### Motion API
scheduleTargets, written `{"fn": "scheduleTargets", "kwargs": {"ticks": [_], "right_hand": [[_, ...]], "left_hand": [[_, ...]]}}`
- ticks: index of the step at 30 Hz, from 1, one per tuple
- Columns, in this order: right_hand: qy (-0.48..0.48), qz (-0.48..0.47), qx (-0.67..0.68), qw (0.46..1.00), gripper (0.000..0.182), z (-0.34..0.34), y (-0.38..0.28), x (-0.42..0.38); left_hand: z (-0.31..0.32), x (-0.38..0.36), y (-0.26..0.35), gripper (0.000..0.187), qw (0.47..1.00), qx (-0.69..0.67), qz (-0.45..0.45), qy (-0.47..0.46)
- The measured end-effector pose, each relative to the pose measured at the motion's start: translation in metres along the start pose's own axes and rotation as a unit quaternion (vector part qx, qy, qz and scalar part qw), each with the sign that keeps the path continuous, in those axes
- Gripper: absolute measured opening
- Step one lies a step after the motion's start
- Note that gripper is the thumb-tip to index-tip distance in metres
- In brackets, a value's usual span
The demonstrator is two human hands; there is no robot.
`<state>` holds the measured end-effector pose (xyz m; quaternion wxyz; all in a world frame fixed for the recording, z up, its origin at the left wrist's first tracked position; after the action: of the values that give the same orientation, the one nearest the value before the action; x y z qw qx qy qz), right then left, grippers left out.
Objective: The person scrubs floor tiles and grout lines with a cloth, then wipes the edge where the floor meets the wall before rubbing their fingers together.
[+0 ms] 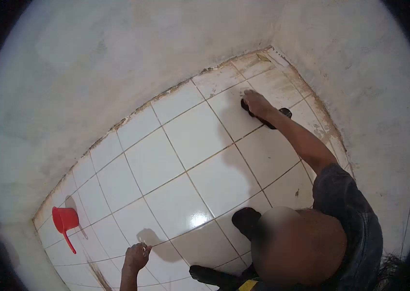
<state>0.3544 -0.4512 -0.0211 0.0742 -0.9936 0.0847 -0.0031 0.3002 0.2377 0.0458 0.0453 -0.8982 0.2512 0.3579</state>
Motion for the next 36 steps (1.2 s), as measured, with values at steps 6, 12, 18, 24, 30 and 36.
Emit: {"fn": "scheduleTargets", "kwargs": {"ticks": [6,12,18,24,30,36], "right_hand": [[0.081,-0.005,-0.021,0.996,0.018,-0.016,-0.024,-0.024],[0.206,0.036,0.024,0.978,0.012,-0.024,-0.003,0.021],[0.119,0.056,-0.021,0.991,0.012,-0.02,0.002,0.046],[0.103,-0.022,-0.028,0.994,0.016,-0.006,-0.014,-0.006],[0.099,0.012,-0.038,0.994,0.016,-0.014,-0.032,-0.02],[0.136,0.032,-0.039,0.989,0.012,-0.008,0.004,0.043]], "left_hand": [[0.005,-0.007,0.003,0.036,0.999,-0.005,-0.023,-0.031],[0.007,-0.007,0.003,0.036,1.0,-0.007,-0.006,-0.018],[0.007,-0.006,0.002,0.035,1.0,-0.021,-0.012,-0.018],[0.01,-0.003,-0.008,0.034,0.999,-0.037,-0.022,-0.033],[0.007,-0.007,-0.003,0.034,0.999,-0.029,-0.012,0.007],[0.016,-0.008,-0.008,0.034,0.998,-0.05,-0.031,-0.026]]}}
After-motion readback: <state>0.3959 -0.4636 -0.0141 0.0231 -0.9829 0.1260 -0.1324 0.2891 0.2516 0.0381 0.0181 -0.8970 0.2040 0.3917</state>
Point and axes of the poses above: each hand's wrist, its own x-axis towards the middle knuckle, its own z-axis out of the palm, y = z × x, the point moved 8 cm from there along x, towards the middle knuckle
